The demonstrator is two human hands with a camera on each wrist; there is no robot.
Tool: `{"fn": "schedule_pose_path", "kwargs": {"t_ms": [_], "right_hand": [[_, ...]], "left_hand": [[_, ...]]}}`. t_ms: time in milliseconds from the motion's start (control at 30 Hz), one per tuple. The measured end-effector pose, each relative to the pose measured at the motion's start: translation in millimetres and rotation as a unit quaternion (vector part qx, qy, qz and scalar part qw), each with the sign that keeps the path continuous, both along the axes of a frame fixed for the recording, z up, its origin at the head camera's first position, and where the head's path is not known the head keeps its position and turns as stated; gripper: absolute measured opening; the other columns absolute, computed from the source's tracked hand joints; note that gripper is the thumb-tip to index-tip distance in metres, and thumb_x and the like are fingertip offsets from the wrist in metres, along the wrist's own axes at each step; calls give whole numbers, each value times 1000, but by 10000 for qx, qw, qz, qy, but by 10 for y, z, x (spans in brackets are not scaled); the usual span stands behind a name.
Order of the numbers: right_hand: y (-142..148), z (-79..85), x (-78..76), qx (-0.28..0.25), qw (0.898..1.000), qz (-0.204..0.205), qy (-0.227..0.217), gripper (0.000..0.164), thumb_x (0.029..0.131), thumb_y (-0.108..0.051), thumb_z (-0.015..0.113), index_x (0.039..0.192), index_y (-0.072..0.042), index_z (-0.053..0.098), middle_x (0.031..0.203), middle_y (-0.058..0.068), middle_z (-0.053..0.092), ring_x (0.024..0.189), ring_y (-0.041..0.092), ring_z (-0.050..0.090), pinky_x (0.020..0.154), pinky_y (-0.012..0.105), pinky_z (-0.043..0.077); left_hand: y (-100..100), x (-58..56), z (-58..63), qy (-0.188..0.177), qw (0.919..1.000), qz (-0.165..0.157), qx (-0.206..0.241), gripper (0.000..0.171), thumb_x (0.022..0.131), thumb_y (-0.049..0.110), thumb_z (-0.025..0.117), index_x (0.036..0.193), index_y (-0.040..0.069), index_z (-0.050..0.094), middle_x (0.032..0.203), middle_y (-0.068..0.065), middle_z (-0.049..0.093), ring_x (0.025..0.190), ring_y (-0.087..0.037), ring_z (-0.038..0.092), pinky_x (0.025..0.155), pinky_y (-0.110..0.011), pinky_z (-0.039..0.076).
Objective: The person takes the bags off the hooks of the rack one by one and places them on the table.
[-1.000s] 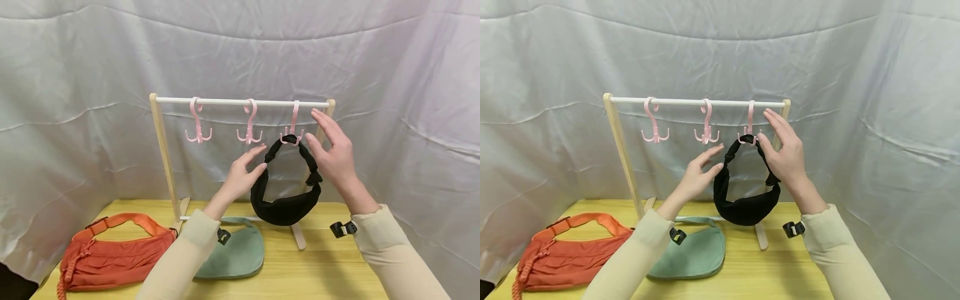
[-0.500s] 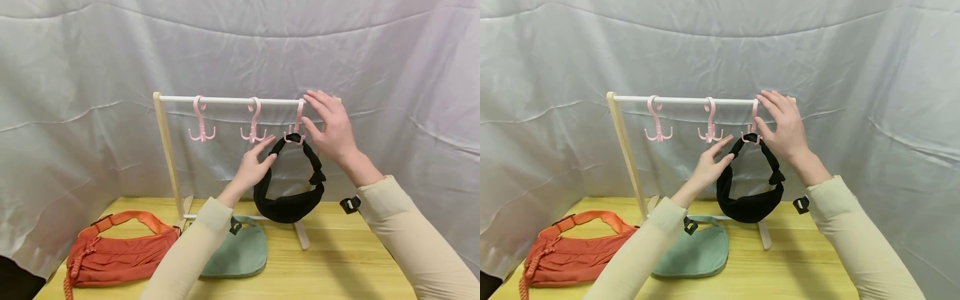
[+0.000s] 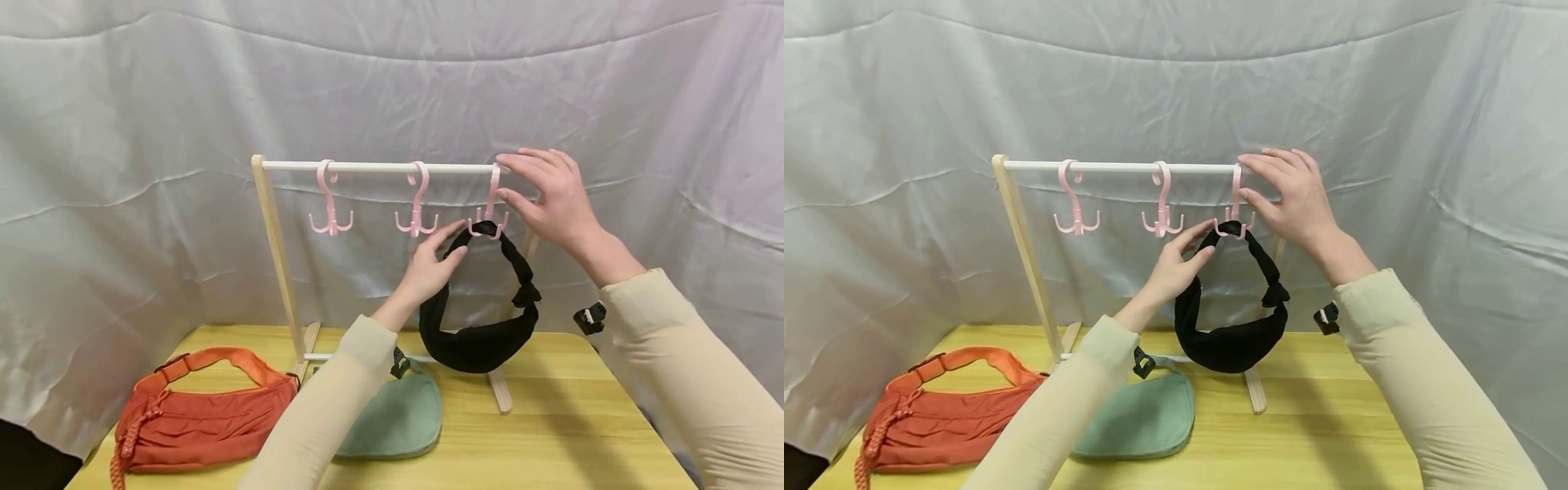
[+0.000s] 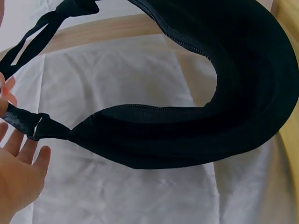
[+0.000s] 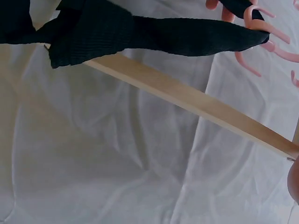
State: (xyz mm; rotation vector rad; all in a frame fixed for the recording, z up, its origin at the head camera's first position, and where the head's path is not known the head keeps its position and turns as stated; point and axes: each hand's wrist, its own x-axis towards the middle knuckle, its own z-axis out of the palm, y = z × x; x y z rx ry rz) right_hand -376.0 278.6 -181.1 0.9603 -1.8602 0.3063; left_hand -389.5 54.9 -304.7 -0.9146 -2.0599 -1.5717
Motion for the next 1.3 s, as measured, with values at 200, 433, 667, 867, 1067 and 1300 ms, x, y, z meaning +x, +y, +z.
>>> {"fn": "schedule_pose_path", "kwargs": {"t_ms": [200, 433, 667, 867, 1067, 1300], "right_hand": [[-42, -18, -45, -72, 9999, 129, 76, 55, 101, -51, 63, 135, -7, 69, 128, 15, 72, 106, 40, 63, 104, 52, 35], [-91, -57, -82, -300, 9995, 128, 13, 60, 98, -55, 63, 133, -6, 69, 125, 17, 73, 99, 40, 61, 101, 50, 33], [-125, -102, -103, -310, 9994, 141, -96, 61, 98, -55, 63, 131, -4, 69, 123, 18, 73, 97, 39, 59, 102, 49, 32], [-118, -123, -83, -448, 9988, 145, -147, 62, 96, -56, 64, 130, -4, 70, 123, 18, 73, 97, 39, 59, 101, 49, 32], [-112, -150, -54, -474, 9987, 122, -173, 62, 96, -57, 63, 130, -5, 70, 122, 16, 74, 99, 39, 60, 103, 52, 32], [-127, -132, -75, -505, 9985, 122, -153, 60, 95, -54, 66, 131, -6, 70, 124, 15, 74, 100, 39, 61, 105, 47, 31]], "left_hand": [[-5, -27, -32, -75, 9994, -20, 336, 39, 103, 13, 65, 141, 9, 64, 139, -9, 66, 127, -19, 61, 105, -33, 49], [-2, -26, -79, -242, 9965, -128, 794, 37, 103, 13, 67, 139, 4, 64, 133, -13, 68, 116, -21, 66, 97, -25, 52], [31, 11, -116, -438, 9891, -306, 1375, 32, 101, 7, 68, 133, 0, 66, 125, -17, 70, 107, -18, 68, 90, -21, 54], [79, 34, -130, -602, 9824, -623, 1657, 32, 102, 3, 66, 132, -4, 64, 125, -22, 68, 100, -28, 72, 94, -40, 59], [96, 66, -155, -860, 9743, -853, 1898, 30, 102, 0, 65, 131, -9, 61, 124, -26, 66, 80, -13, 70, 88, -40, 62], [74, 72, -137, -910, 9722, -909, 1958, 30, 103, 2, 63, 131, -9, 60, 120, -29, 66, 77, -8, 68, 83, -27, 61]]}}
